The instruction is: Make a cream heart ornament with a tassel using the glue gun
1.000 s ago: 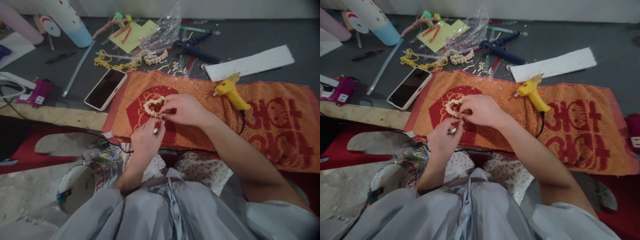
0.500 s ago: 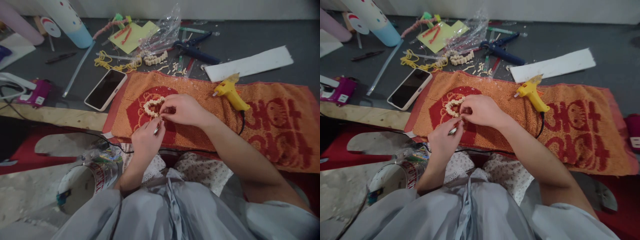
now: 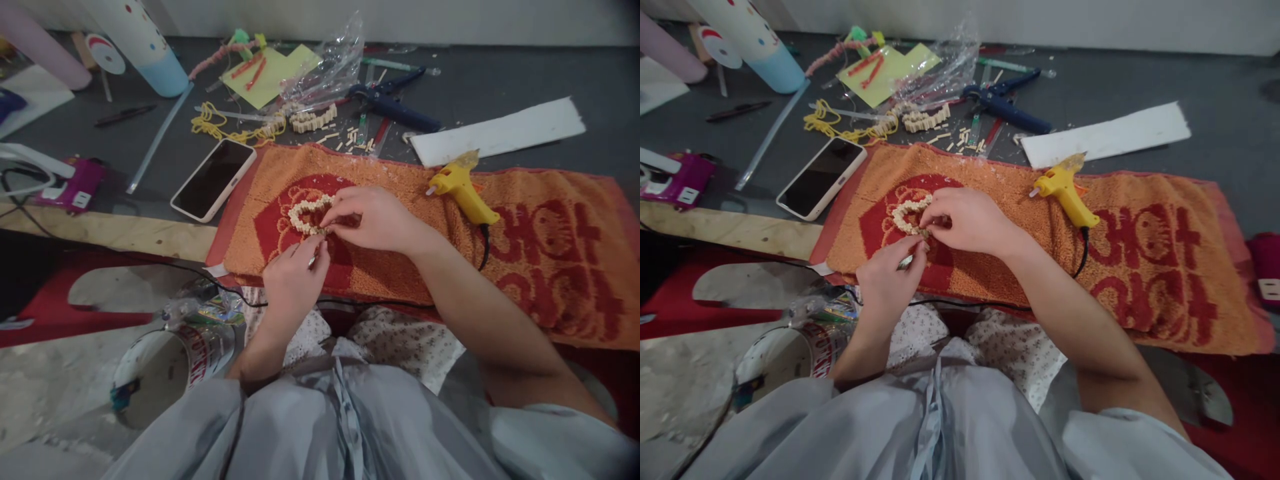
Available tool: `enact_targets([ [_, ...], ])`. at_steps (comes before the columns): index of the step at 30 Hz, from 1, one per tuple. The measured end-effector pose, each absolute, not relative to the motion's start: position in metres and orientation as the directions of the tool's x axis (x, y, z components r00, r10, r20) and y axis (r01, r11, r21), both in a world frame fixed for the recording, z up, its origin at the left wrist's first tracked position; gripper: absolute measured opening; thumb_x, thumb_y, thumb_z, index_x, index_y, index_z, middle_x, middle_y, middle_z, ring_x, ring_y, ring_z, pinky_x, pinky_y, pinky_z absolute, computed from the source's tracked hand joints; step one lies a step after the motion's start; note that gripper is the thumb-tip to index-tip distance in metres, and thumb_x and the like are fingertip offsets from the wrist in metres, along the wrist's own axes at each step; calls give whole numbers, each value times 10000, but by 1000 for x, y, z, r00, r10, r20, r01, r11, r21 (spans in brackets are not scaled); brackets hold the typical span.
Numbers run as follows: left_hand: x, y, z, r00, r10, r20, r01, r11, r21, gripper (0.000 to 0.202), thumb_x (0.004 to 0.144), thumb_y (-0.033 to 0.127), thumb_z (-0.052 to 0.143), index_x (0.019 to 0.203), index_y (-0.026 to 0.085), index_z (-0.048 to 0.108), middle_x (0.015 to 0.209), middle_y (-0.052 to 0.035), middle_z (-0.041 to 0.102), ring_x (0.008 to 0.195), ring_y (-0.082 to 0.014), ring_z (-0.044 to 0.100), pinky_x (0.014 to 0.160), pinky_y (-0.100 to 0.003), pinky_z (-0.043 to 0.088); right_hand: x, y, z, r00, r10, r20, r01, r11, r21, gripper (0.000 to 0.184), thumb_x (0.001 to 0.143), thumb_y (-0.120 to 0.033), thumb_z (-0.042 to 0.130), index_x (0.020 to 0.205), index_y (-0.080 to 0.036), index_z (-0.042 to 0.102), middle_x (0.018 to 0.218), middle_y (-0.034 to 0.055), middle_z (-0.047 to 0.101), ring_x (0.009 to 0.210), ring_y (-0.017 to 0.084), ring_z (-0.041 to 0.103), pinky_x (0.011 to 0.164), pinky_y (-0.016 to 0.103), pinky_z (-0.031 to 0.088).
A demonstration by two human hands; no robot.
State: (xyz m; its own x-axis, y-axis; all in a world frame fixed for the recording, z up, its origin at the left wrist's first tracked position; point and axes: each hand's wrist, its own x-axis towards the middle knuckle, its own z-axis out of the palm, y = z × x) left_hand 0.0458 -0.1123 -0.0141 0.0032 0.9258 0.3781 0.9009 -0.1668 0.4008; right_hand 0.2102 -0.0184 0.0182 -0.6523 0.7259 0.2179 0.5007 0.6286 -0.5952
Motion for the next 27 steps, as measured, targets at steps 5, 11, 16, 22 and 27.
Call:
enact_targets([
  [5,47,-112,-14,7,926,377,897,-173,407,248,918,299,519,992,219,742,808,-38,762,749,-151,706,732,-238,506,210,-19,19,-698,694,176,499,648,-575,211,825,-203,593,913,-190,784,901,54,706,784,152,611,680,270,395],
  [11,47,-114,-14,11,923,385,904,-173,391,238,917,295,521,965,214,740,803,-33,762,738,-149,703,712,-234,487,210,-21,19,-709,689,152,546,672,-501,217,830,-216,594,926,-224,789,917,41,709,822,166,621,665,273,372],
  [16,46,-117,-12,-2,896,444,913,-180,366,207,896,296,560,966,210,735,715,-10,739,619,-131,660,616,-230,436,210,-22,21,-717,683,140,570,690,-446,225,839,-227,586,935,-254,788,903,33,706,826,171,614,653,278,356],
  [22,46,-119,-9,-26,889,456,922,-155,355,154,877,313,601,893,204,709,603,28,671,521,-106,593,549,-227,364,209,-23,23,-723,676,140,584,707,-398,223,840,-232,587,927,-251,791,898,36,706,798,175,603,635,290,328],
  [27,45,-119,-9,8,882,471,925,-185,331,150,886,301,595,894,202,707,597,27,663,537,-112,602,560,-235,371,209,-25,24,-739,660,139,587,731,-349,211,852,-238,585,906,-247,788,869,39,694,780,176,588,611,295,297],
])
